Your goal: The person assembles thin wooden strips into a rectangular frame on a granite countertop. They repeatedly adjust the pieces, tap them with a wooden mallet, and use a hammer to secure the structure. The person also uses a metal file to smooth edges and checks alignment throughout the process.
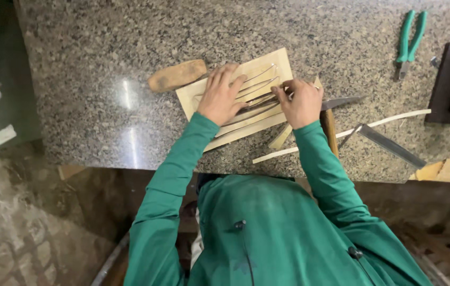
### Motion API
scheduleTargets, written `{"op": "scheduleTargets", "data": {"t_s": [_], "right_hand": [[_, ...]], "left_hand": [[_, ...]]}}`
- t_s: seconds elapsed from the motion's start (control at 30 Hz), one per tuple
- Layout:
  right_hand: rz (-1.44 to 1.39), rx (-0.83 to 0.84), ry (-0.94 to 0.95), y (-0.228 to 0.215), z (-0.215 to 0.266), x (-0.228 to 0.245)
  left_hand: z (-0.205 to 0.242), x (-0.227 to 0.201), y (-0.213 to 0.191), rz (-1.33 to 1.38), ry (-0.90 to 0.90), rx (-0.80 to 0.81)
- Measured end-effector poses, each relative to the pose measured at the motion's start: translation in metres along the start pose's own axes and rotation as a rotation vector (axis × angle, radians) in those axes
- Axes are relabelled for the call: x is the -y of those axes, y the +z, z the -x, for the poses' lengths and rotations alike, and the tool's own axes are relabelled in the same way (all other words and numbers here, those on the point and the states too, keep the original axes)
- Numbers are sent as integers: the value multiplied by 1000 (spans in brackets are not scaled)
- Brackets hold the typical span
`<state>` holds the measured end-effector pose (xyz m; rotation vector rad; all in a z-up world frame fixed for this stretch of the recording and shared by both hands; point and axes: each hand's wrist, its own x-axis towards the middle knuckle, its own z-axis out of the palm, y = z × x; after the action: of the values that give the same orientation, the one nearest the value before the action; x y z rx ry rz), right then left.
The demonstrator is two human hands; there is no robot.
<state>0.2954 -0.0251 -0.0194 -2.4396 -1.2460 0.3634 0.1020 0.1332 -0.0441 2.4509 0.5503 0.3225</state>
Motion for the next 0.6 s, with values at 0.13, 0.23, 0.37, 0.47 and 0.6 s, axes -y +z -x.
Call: {"op": "scheduleTargets", "data": {"t_s": [0.13, 0.23, 0.37, 0.47, 0.6], "right_hand": [[-171, -173, -2, -16, -2, -12], [-92, -81, 37, -30, 8, -7], [10, 12, -53, -8, 11, 4], [-138, -17, 48, 5, 2, -10], [-99, -76, 23, 4, -6, -13]], "left_hand": [[-5, 9, -5, -42, 2, 80], [-8, 11, -3, -113, 3, 74], [-7, 6, 2, -100, 2, 102], [-1, 8, -3, -102, -24, 27], [14, -3, 4, -134, -172, -95]]}}
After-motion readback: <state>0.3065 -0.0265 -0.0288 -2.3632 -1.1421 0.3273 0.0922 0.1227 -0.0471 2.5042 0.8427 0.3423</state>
